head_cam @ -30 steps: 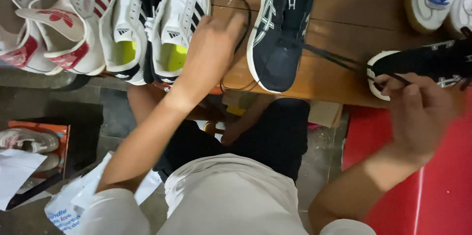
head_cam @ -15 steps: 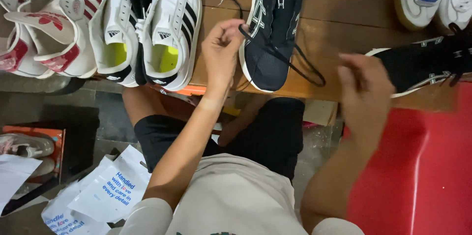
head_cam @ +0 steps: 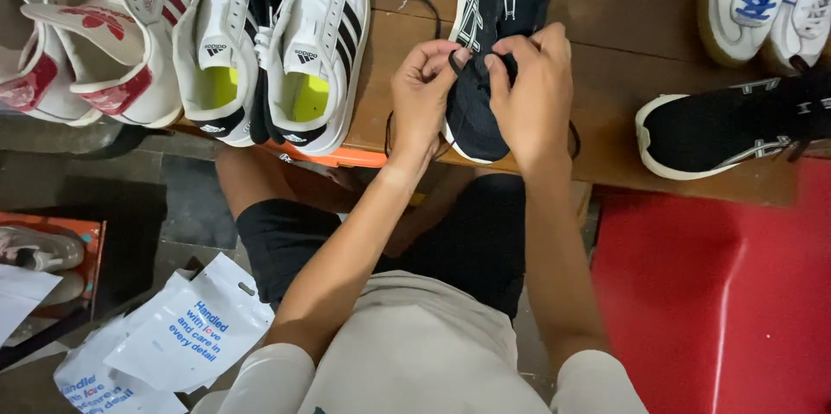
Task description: The person laces a black sneaker by threading the laces through the eyelets and pulling them tight. They adjust the laces and the shoe's tongue while working on the shoe placed on a wooden table.
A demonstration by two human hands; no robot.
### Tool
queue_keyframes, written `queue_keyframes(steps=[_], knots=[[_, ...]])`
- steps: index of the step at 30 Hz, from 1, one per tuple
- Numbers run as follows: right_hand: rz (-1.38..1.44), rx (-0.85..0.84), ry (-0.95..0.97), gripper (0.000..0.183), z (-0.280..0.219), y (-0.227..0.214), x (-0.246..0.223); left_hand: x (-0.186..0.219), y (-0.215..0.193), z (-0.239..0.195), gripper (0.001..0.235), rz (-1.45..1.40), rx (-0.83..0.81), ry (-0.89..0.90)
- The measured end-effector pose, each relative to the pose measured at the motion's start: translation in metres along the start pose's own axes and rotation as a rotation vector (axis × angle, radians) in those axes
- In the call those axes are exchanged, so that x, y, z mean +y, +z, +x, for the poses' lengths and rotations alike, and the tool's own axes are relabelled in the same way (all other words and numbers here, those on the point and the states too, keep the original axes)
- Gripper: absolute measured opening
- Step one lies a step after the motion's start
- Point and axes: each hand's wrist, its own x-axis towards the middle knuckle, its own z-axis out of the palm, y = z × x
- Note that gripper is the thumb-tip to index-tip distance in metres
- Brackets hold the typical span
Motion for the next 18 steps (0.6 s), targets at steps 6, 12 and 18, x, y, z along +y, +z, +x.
queue_keyframes(steps=[6,12,18], knots=[[0.016,-0.092,-0.013,0.017,0.006,0.009,0.020,0.004,0.000,-0.001,0.011,0.023,0.004,-0.011],[0.259,-0.198,0.183,0.017,0.012,0.006,0.022,0.005,-0.001,-0.003,0.008,0.021,-0.002,-0.019],[0.279,-0.201,0.201,0.017,0.013,0.007,0.022,0.001,0.003,0.001,0.007,0.058,0.021,0.024]])
